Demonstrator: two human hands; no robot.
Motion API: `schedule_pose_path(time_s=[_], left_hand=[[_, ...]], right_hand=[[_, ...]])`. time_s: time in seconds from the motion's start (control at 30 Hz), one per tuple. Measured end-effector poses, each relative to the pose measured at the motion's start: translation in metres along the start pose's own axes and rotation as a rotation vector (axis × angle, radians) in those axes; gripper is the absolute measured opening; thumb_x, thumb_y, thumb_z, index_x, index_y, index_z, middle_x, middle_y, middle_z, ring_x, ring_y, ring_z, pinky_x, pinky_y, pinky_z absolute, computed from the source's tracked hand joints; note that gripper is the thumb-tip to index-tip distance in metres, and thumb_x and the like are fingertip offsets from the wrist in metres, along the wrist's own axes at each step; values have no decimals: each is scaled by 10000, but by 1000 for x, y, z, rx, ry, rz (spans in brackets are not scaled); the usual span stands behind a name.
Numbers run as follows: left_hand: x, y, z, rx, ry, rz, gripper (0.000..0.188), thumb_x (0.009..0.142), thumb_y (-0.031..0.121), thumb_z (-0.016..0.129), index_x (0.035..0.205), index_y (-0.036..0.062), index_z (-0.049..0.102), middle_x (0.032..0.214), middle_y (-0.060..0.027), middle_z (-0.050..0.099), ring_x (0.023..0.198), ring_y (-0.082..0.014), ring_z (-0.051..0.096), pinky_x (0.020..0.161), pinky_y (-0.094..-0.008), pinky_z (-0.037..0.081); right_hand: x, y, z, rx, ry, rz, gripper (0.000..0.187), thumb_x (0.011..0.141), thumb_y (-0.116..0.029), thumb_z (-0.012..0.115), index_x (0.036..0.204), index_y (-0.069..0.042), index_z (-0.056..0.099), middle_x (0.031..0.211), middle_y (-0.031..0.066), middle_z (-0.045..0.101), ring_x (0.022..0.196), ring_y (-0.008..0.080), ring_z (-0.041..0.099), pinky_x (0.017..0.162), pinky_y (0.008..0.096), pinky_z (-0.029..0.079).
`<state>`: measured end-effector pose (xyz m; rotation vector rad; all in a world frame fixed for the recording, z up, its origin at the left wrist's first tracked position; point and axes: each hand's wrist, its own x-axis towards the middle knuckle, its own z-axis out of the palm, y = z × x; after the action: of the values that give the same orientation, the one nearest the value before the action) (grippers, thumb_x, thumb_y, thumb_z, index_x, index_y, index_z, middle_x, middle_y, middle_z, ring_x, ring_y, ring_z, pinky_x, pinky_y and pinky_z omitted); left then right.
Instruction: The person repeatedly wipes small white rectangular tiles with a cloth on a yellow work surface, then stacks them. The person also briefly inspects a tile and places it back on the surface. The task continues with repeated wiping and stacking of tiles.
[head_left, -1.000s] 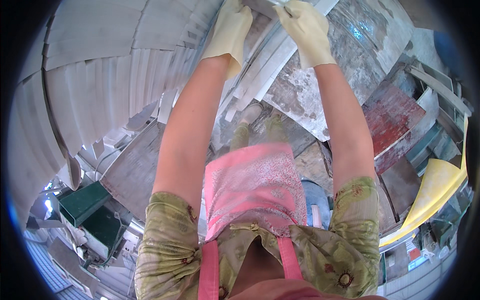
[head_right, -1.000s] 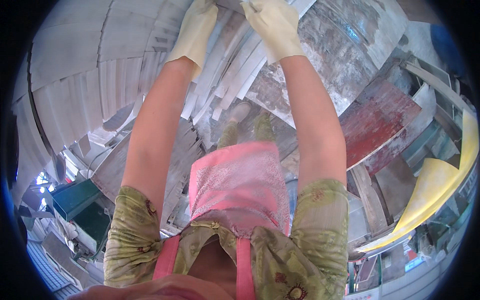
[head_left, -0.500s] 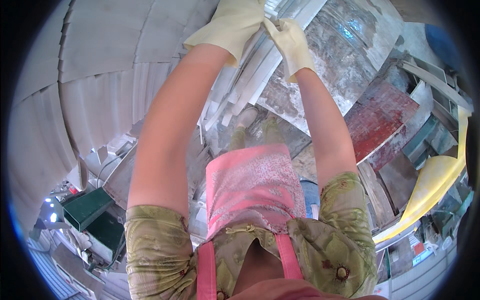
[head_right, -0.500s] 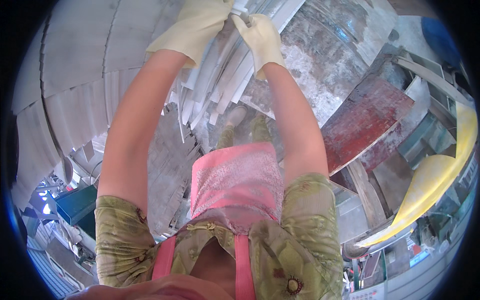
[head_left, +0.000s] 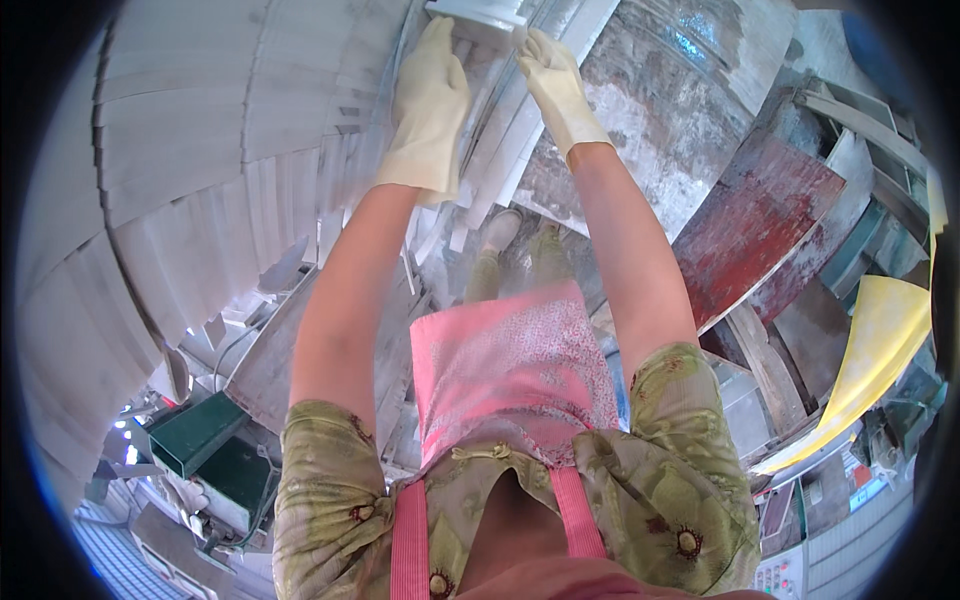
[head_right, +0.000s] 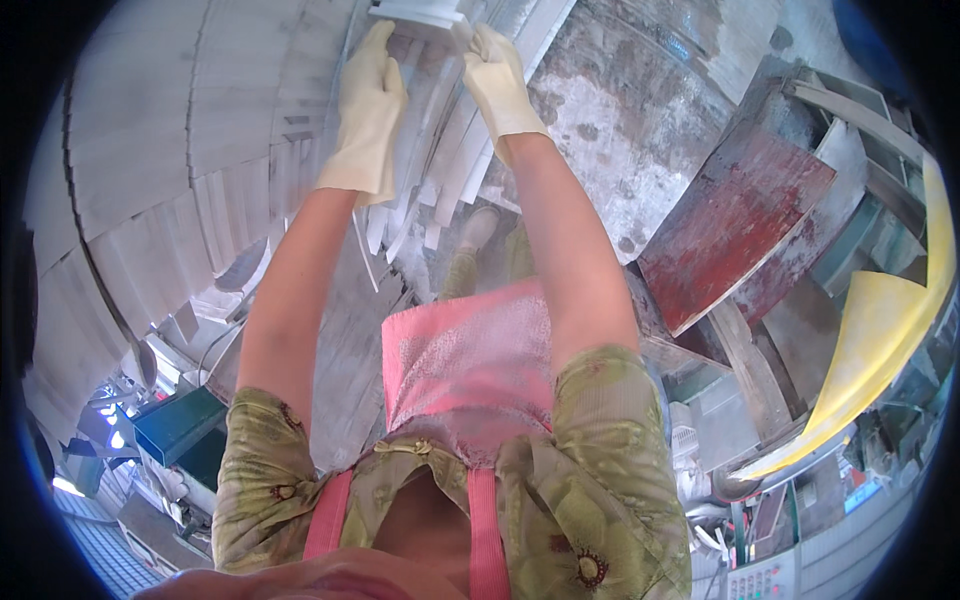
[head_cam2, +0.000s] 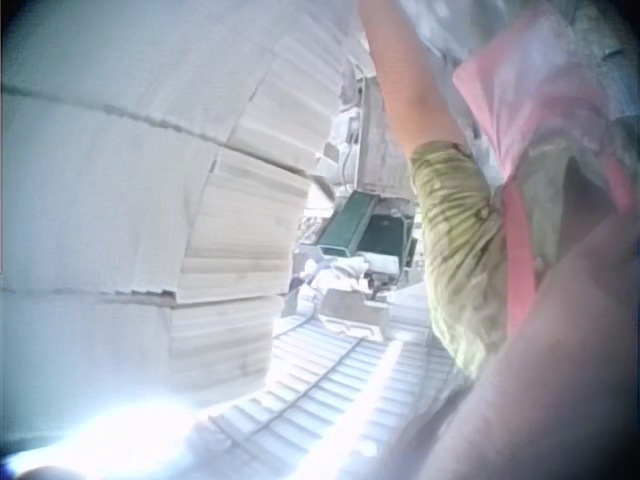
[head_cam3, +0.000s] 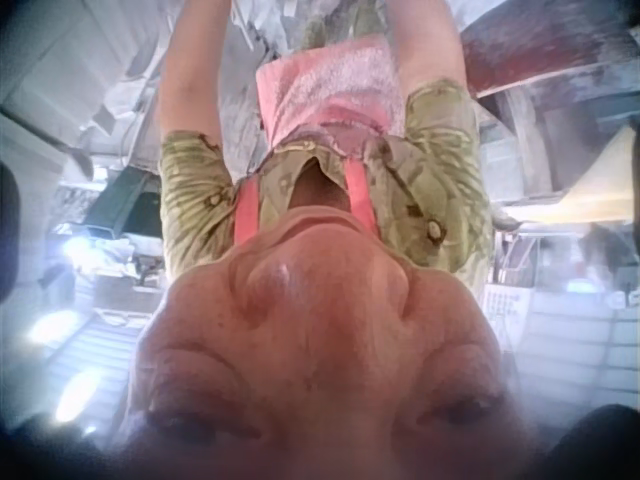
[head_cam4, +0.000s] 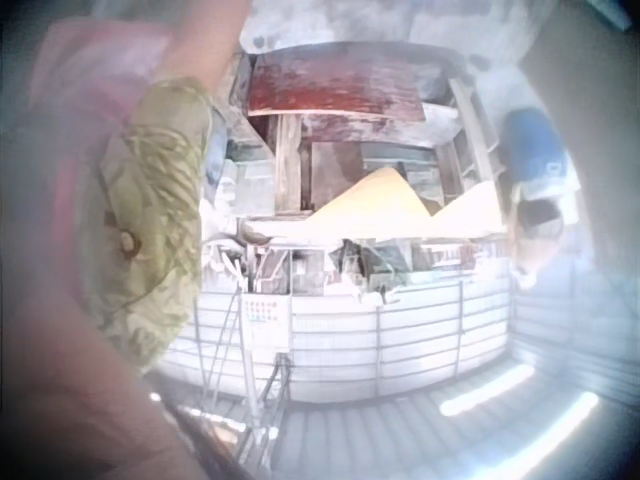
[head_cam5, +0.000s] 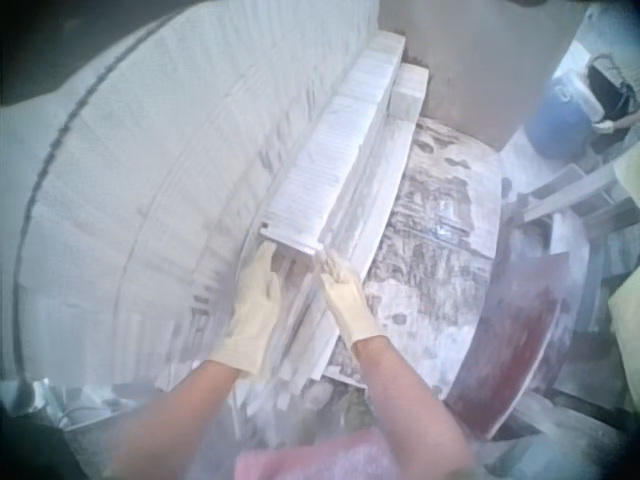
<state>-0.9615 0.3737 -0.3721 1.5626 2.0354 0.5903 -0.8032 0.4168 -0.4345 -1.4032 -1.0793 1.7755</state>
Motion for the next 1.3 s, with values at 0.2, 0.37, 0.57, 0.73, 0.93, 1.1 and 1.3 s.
schedule_pose_path(time_s=[0.2, 0.37, 0.57, 0.73, 0.93, 1.1, 1.3], left_hand=[[14, -21, 32, -604, 167, -201, 585, 905, 221, 654, 1393, -77, 533, 1421, -262, 561, 1348, -337, 530, 1094, -386, 414], [19, -23, 46, -145, 216, -130, 563, 924, 98, 582, 1469, 9, 469, 1499, -283, 447, 1350, -358, 503, 1094, -417, 440], [25, -5, 33, -871, 120, -333, 537, 900, 32, 582, 1426, -9, 483, 1387, -179, 555, 1258, -241, 551, 1008, -339, 481], [29, 9, 3, -567, 11, -324, 376, 946, 89, 566, 1309, -9, 574, 1230, -150, 648, 1118, -212, 601, 950, -346, 489], [34, 30, -23, -593, -63, -470, 524, 951, 363, 603, 1285, -40, 612, 1250, -196, 652, 1156, -274, 611, 968, -412, 479], [70, 27, 12, -98, 148, -572, 712, 870, 455, 684, 1311, -97, 594, 1381, -321, 576, 1295, -391, 573, 1018, -456, 461], [69, 16, 9, -476, 40, -685, 695, 863, 455, 694, 1281, -96, 619, 1300, -311, 631, 1226, -402, 609, 992, -460, 475]], right_hand=[[-4, 16, 22, 220, -78, -154, 643, 856, 117, 504, 1485, 49, 388, 1570, 204, 411, 1518, 284, 329, 1204, 330, 273], [1, 40, 32, 24, 128, -234, 485, 912, -68, 600, 1379, 37, 525, 1371, 202, 565, 1339, 278, 502, 1097, 357, 374], [14, 59, 34, 134, -31, -263, 717, 901, -28, 633, 1546, 28, 326, 1375, 241, 547, 1281, 270, 552, 1070, 366, 447], [-9, 14, 8, -886, -29, -972, 569, 963, -107, 601, 1485, 15, 411, 1403, 247, 526, 1305, 303, 534, 1089, 389, 437], [-24, -56, 26, 43, 57, 376, 473, 950, -305, 622, 1261, 51, 607, 1299, 194, 610, 1254, 261, 535, 1084, 359, 369], [-21, -70, 30, 24, 178, 306, 583, 928, -512, 628, 1080, 49, 676, 1059, 172, 677, 1014, 244, 596, 924, 413, 447], [-7, -50, 20, -521, 118, 141, 460, 916, -410, 648, 989, 42, 699, 962, 257, 707, 889, 409, 690, 814, 469, 530]])
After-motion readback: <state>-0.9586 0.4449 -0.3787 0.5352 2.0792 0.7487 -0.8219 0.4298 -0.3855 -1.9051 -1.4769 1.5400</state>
